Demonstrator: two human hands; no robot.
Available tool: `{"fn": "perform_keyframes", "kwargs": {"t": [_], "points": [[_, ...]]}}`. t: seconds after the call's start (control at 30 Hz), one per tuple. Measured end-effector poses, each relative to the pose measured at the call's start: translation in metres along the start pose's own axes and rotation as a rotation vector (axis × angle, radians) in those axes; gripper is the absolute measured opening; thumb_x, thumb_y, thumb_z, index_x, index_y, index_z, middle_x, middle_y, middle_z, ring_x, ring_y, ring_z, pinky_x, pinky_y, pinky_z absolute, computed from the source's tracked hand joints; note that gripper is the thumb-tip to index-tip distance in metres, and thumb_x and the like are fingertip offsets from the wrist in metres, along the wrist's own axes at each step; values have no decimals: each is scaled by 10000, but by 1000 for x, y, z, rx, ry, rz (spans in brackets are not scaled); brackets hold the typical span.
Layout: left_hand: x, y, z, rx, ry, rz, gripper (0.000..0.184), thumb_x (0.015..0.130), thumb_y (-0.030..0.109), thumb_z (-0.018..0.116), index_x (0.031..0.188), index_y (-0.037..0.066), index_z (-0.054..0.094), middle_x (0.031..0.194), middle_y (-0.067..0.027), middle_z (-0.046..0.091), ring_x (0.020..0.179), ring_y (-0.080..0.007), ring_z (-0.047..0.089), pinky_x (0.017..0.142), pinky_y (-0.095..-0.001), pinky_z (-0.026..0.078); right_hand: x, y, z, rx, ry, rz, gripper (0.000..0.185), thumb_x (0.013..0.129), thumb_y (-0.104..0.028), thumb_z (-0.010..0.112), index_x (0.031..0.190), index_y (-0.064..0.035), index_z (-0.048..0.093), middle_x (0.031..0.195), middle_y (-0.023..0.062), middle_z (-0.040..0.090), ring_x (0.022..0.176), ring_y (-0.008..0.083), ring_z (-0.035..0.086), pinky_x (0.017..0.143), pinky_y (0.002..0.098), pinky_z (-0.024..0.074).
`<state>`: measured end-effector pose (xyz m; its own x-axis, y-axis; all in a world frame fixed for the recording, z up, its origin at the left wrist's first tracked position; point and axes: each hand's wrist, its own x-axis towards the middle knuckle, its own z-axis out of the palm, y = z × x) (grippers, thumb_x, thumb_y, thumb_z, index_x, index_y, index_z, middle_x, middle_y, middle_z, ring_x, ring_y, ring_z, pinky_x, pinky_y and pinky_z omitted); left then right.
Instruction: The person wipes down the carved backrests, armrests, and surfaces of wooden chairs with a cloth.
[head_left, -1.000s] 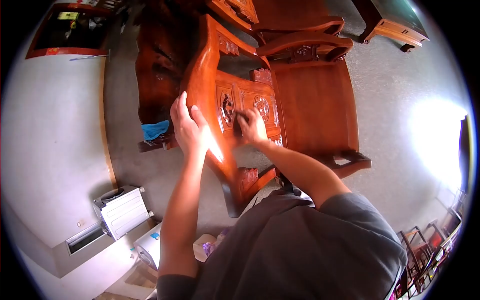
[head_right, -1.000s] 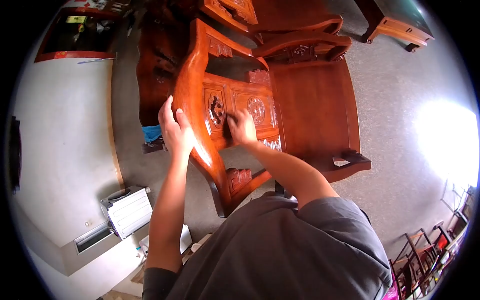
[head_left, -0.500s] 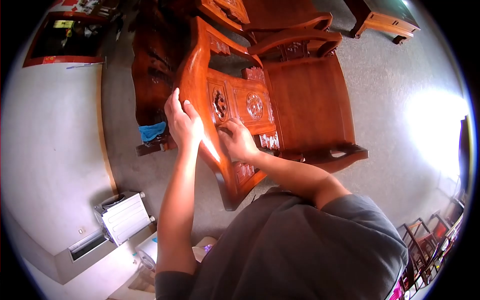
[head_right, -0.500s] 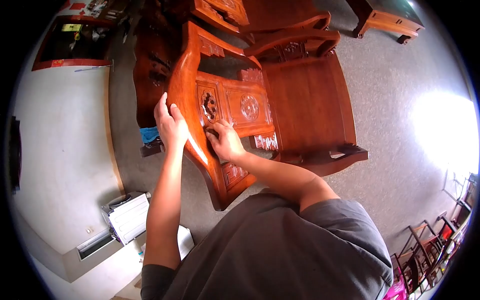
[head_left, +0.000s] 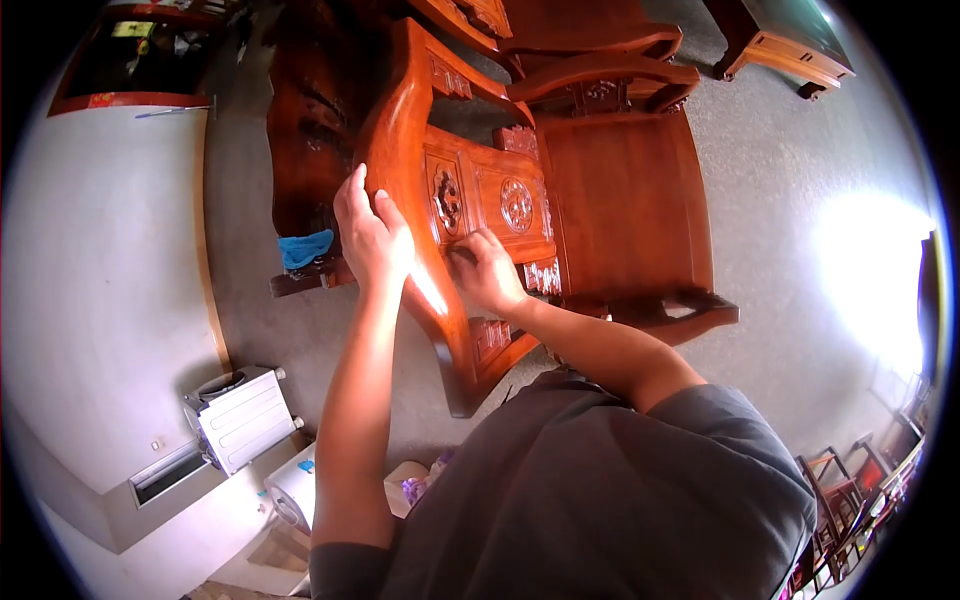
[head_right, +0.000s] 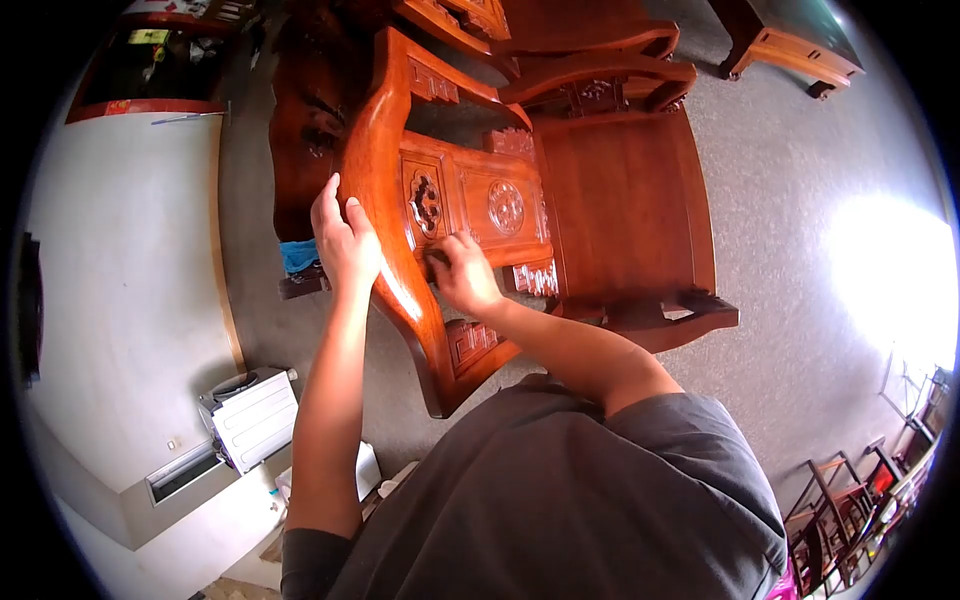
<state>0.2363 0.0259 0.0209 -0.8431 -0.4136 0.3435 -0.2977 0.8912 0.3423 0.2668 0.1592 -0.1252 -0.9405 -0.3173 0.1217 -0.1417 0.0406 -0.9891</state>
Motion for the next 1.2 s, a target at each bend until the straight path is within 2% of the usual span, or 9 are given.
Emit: {"fn": "perform_keyframes", "kwargs": {"t": [0.1, 0.2, 0.33, 0.47, 0.63, 0.73, 0.83, 1.13, 1.2], "points": [[-1, -3, 2, 13, 5, 18, 426, 1003, 167, 525, 1420, 83, 519, 1410, -188, 536, 1282, -386, 546, 1062, -454, 476, -7, 47, 1, -173, 38, 360, 189, 927, -165, 675, 1041, -15, 658, 1058, 222, 639, 1015, 426, 630, 896, 469, 516], [0, 0, 1, 6, 15, 4, 427, 1002, 164, 525, 1421, 83, 519, 1405, -191, 539, 1279, -388, 547, 1063, -455, 474, 0, 49, 2, -240, -77, 477, 223, 922, -175, 685, 1073, -14, 656, 1066, 220, 656, 1021, 420, 638, 892, 464, 521], [0, 0, 0, -9, 8, 9, 428, 1000, 161, 523, 1421, 81, 520, 1403, -195, 539, 1274, -392, 549, 1056, -457, 478, 14, -31, -2, 32, 51, 107, 221, 899, -153, 723, 1041, -3, 642, 1022, 236, 646, 998, 448, 620, 871, 475, 511], [1, 1, 0, 9, 8, -14, 427, 1000, 165, 522, 1419, 84, 523, 1404, -191, 541, 1265, -391, 559, 1048, -458, 483, 23, 5, 15, -23, 186, 96, 179, 919, -148, 713, 1001, -1, 652, 987, 211, 616, 926, 422, 612, 813, 460, 508], [0, 1, 2, 5, 24, -2, 426, 999, 167, 524, 1418, 91, 526, 1404, -185, 545, 1262, -388, 564, 1044, -458, 486, 17, 22, 17, -136, 209, 338, 201, 898, -181, 746, 975, -4, 689, 1016, 221, 641, 951, 410, 641, 847, 453, 524], [1, 0, 3, 17, 23, -9, 422, 998, 166, 527, 1413, 91, 530, 1403, -185, 547, 1264, -390, 562, 1045, -456, 485, 20, -27, 14, 78, 171, 219, 203, 893, -160, 749, 1002, 0, 690, 999, 211, 624, 941, 407, 633, 836, 454, 518], [0, 0, 2, 8, 21, 1, 421, 998, 165, 530, 1412, 92, 532, 1402, -187, 549, 1263, -389, 562, 1045, -457, 484, 32, -22, 17, 137, 177, 191, 163, 904, -117, 724, 1008, 4, 688, 991, 215, 619, 921, 405, 626, 821, 448, 516], [0, 1, 1, 11, 11, -1, 430, 999, 155, 530, 1424, 86, 523, 1406, -192, 542, 1271, -391, 552, 1047, -460, 479, -1, -16, 20, 76, 212, 16, 192, 910, -86, 687, 1090, -22, 697, 1028, 206, 615, 947, 397, 622, 855, 450, 522], [0, 5, -2, -37, -18, -44, 434, 1013, 189, 502, 1433, 81, 520, 1428, -214, 525, 1312, -395, 512, 1105, -463, 419, 0, -13, 17, 46, 163, 21, 197, 901, -84, 690, 1091, -29, 699, 1025, 212, 615, 942, 411, 624, 838, 463, 524]]}}
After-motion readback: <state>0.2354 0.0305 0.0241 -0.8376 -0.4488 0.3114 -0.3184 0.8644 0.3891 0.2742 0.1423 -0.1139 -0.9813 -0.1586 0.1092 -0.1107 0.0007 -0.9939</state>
